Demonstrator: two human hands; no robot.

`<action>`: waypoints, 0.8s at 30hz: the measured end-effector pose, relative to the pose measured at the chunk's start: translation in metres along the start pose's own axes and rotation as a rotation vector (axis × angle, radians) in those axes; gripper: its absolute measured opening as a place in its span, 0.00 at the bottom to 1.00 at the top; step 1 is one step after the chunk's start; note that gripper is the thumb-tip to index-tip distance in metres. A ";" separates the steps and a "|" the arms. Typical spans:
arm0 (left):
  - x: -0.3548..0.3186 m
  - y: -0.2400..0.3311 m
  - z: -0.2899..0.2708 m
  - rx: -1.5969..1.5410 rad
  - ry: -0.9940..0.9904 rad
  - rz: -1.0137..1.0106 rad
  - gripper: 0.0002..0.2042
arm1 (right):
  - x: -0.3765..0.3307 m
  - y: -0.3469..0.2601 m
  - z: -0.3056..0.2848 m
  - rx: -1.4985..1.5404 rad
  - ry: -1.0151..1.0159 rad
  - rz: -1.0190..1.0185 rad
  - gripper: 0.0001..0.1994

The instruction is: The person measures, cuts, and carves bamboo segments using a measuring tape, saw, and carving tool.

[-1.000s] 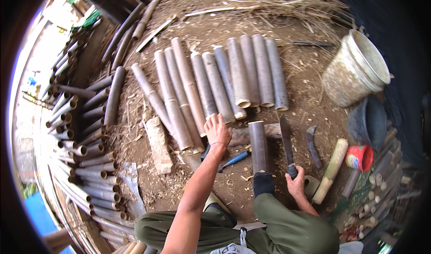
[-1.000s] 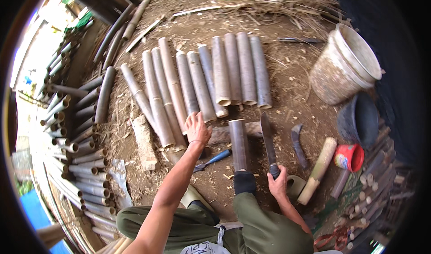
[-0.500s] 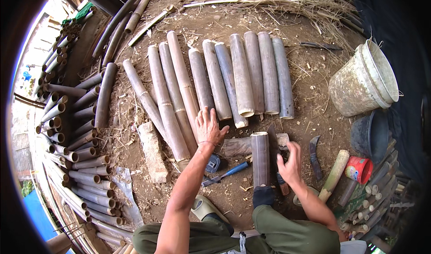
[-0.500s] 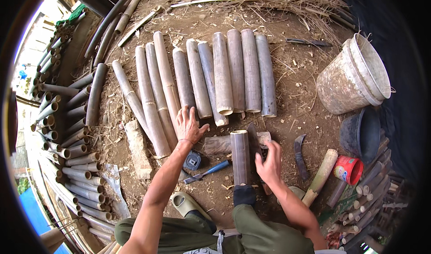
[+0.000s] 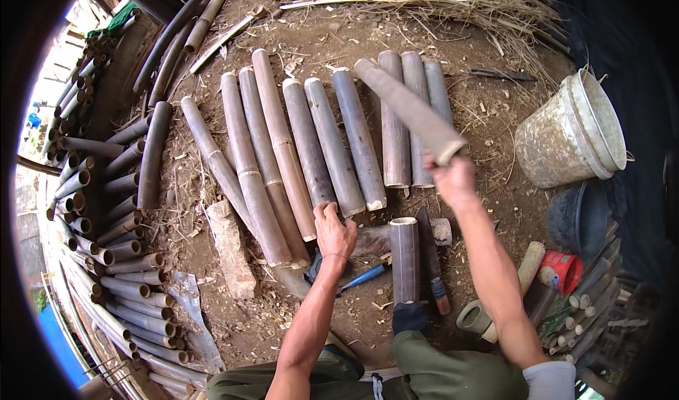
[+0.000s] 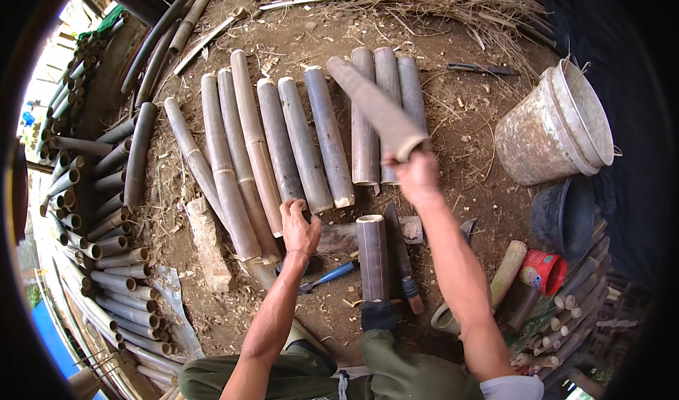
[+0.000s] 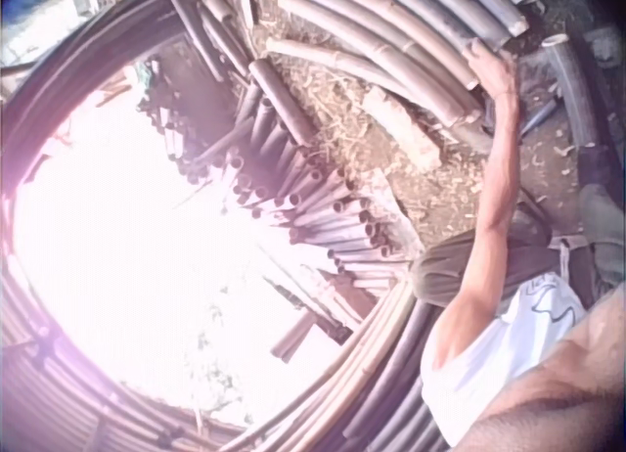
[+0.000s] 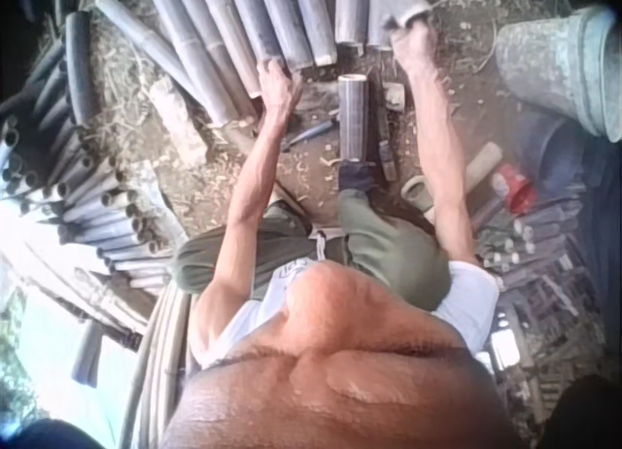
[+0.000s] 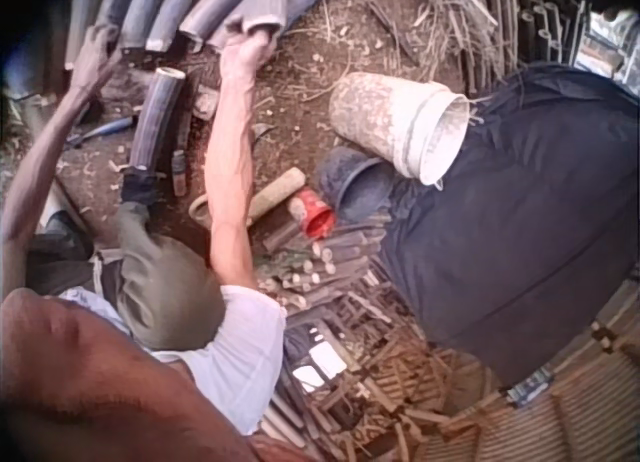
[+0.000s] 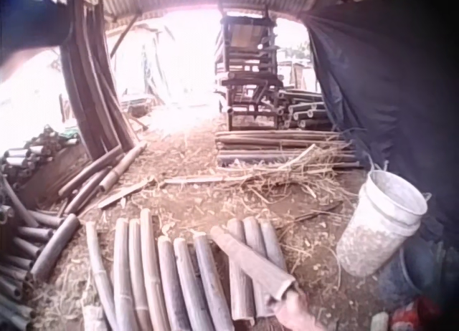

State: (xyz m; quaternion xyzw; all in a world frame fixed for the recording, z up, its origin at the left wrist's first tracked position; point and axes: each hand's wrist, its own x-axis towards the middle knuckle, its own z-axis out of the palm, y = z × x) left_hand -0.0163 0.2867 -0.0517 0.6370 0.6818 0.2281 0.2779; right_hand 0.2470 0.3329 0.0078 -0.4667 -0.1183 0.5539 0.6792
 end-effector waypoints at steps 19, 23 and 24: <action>0.002 0.004 0.014 0.121 0.307 -0.256 0.32 | -0.053 0.000 -0.140 -1.932 0.108 -0.483 0.40; 0.032 -0.021 -0.006 0.379 0.063 -0.174 0.26 | -0.066 0.020 -0.073 -1.674 -0.077 -0.604 0.34; 0.037 -0.029 -0.012 0.393 0.019 -0.115 0.20 | -0.074 0.027 -0.055 -1.603 -0.141 -0.625 0.32</action>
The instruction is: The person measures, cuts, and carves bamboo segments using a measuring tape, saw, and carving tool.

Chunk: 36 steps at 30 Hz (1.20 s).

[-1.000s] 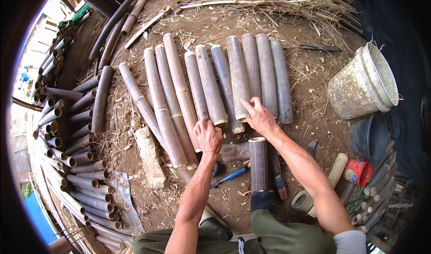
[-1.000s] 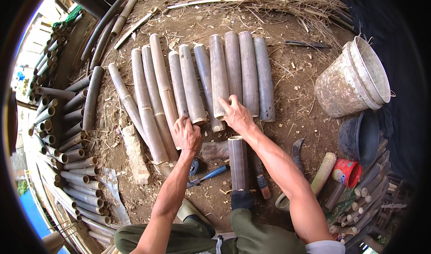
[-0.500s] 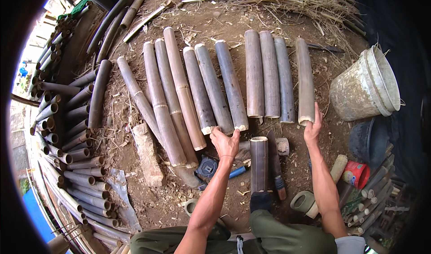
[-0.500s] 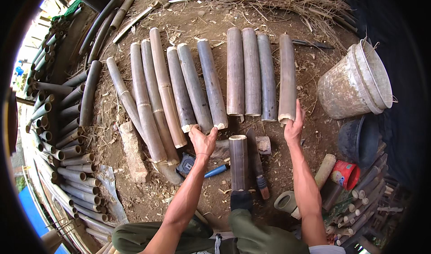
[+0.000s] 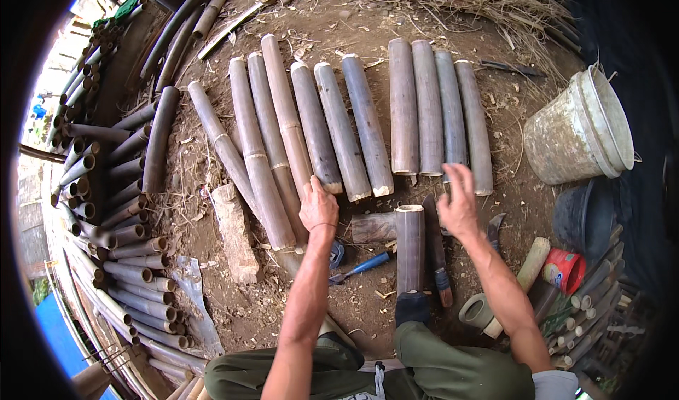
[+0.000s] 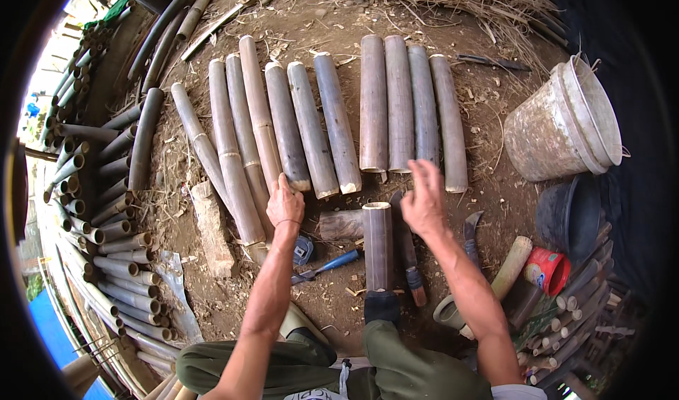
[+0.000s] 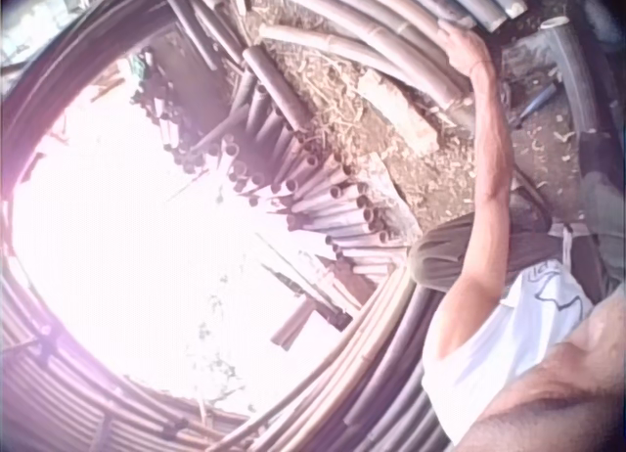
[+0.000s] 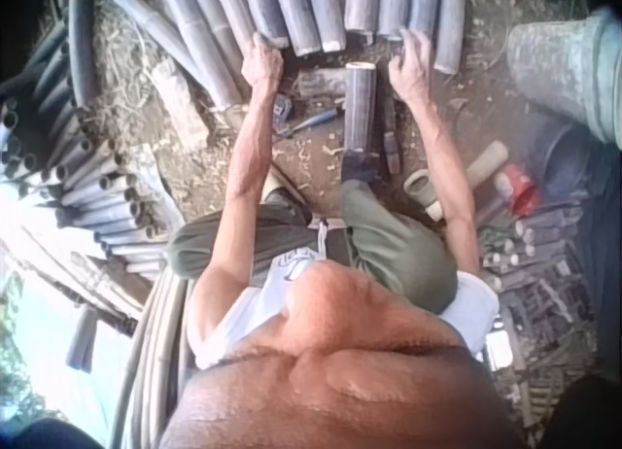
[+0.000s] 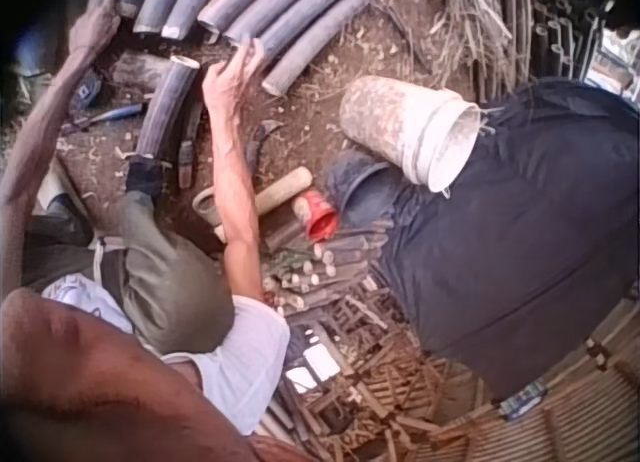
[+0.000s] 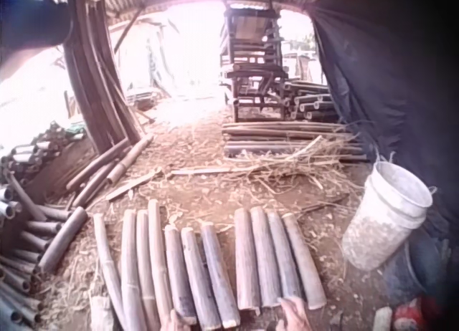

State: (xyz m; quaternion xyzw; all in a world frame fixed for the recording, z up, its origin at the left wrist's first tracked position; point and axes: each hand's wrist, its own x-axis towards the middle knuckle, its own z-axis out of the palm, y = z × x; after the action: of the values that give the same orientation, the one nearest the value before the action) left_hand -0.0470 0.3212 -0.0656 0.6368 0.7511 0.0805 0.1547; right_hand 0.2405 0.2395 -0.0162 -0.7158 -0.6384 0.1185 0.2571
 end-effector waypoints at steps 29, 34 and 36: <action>-0.044 -0.023 -0.155 -0.442 -0.954 -0.073 0.41 | -0.049 -0.137 0.055 1.341 -0.843 0.504 0.40; -0.027 0.001 -0.117 -1.225 -0.443 -0.124 0.35 | -0.140 -0.150 0.023 1.087 -0.616 0.068 0.50; -0.055 0.039 -0.130 -1.180 -0.273 -0.062 0.33 | -0.161 -0.135 0.008 0.778 -0.635 0.055 0.47</action>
State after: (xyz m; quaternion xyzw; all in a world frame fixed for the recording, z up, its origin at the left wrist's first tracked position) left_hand -0.0469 0.2838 0.0763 0.4259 0.5712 0.3966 0.5789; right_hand 0.0960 0.0910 0.0221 -0.5121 -0.5745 0.5665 0.2946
